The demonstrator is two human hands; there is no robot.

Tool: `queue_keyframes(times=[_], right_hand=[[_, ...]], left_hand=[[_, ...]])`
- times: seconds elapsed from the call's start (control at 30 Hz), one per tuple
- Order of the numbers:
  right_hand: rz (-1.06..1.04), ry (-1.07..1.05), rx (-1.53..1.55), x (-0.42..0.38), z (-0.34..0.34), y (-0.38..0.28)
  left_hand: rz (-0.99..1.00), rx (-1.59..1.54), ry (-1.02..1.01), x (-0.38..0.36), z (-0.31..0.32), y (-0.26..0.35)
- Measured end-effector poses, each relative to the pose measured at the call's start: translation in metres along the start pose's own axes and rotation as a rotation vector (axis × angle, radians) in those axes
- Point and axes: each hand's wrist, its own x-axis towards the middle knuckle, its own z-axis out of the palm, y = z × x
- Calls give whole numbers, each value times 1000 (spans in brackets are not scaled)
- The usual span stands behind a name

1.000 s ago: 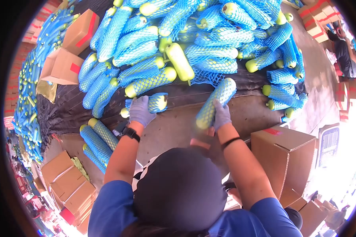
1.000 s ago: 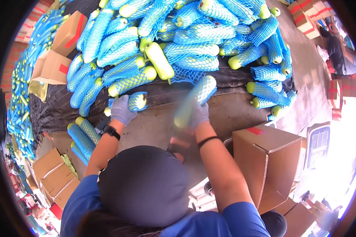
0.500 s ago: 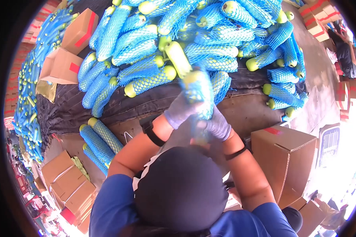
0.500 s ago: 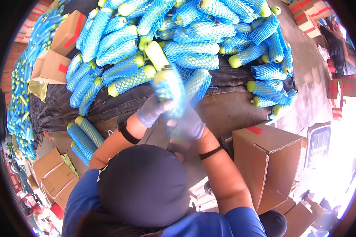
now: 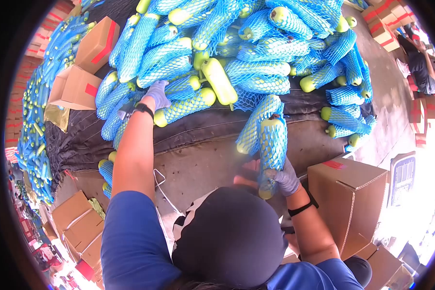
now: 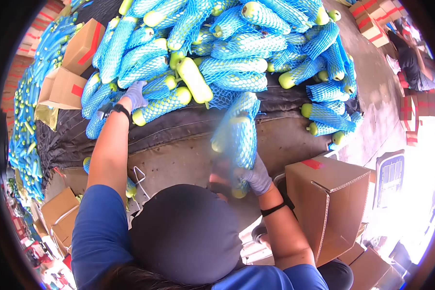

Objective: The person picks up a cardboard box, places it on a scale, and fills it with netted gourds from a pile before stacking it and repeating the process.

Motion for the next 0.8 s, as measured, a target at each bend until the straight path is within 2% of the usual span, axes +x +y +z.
queue_keyframes(times=[0.07, 0.17, 0.2, 0.23, 0.37, 0.47, 0.57, 0.63, 0.7, 0.73, 0.77, 0.8], right_hand=[[6, 9, -3, 0, -8, 12], [-14, -34, 93, 1, -4, 13], [-3, -26, 103, -1, 2, 5], [16, -11, 119, -6, 7, 0], [8, -35, 150, -16, 18, -18], [-4, -48, 133, -28, 27, -32], [-111, -10, 158, -58, 65, -80], [-57, -37, 63, -77, 80, -117], [-83, -138, -46, -107, 82, -147], [-96, -196, -215, -121, 77, -168], [-257, -164, -299, -145, 93, -190], [-129, -116, -288, -167, 80, -200]], left_hand=[[-98, 236, -235, 4, -20, 21], [-41, 184, -333, 7, -12, 13], [1, 174, -256, 3, -1, 12], [88, -175, -411, 3, 3, 5], [141, -420, -394, -19, 27, 5], [111, -435, -338, -45, 24, -5], [226, -873, -338, -77, 19, -32], [218, -1086, -353, -141, -49, 2], [223, -1256, -288, -174, -88, 19], [311, -1321, -292, -181, -105, 30], [399, -1390, -293, -184, -122, 39], [509, -1408, -228, -179, -136, 46]])
